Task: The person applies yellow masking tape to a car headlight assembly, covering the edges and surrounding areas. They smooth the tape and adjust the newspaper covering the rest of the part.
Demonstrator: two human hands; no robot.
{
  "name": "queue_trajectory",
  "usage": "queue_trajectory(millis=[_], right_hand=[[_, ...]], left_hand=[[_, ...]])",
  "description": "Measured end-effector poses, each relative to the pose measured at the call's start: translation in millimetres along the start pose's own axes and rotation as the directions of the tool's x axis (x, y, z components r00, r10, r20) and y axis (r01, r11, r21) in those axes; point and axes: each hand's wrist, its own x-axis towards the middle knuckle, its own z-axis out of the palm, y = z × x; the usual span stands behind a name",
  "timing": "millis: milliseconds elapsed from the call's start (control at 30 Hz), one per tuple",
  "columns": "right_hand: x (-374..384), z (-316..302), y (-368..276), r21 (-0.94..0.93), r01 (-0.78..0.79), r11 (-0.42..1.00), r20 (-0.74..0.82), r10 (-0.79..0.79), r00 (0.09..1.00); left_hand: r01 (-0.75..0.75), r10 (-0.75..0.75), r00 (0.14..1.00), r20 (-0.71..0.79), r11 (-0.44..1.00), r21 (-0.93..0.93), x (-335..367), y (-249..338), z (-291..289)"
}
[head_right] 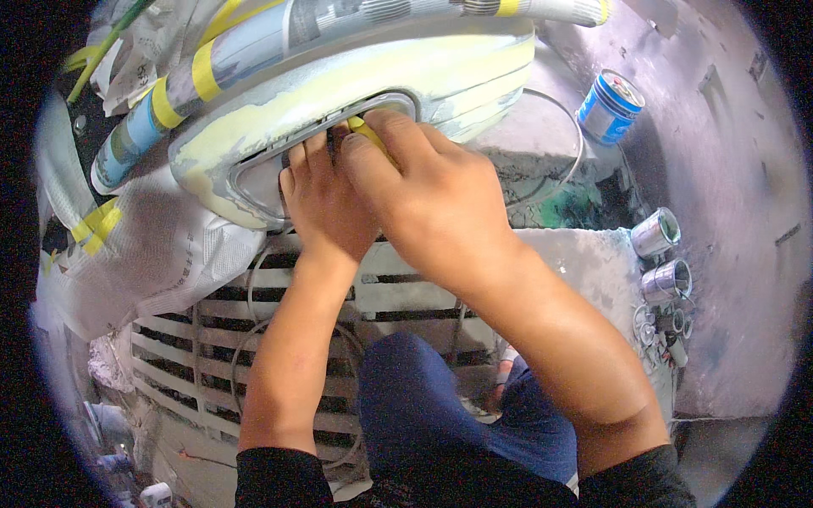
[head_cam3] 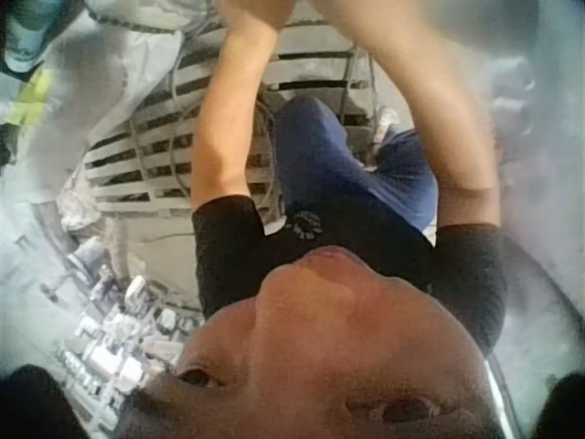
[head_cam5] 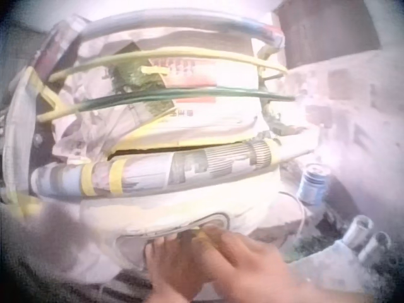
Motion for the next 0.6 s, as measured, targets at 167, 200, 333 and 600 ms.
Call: queue_trajectory(millis=[167,200,333,600], right_hand=[[-1,-3,-1,0.022,-0.037,0.999,0.03,0.036,0.999],[-1,-3,-2,0.033,-0.047,0.998,0.037,0.045,0.998],[-2,1,-1,0.151,-0.081,0.985,0.052,0.074,0.996],[-3,3,-7,0.324,-0.361,0.874,0.136,0.334,0.933]], left_hand=[[-0.088,0.088,0.996,0.02,0.996,-0.014,7,-7,-1],[-0.114,0.114,0.993,0.004,0.993,-0.002,9,-9,-1],[-0.201,0.201,0.979,0.018,0.979,0.017,13,-16,-2],[-0.245,0.24,0.956,0.169,0.969,0.014,16,-21,-12]])
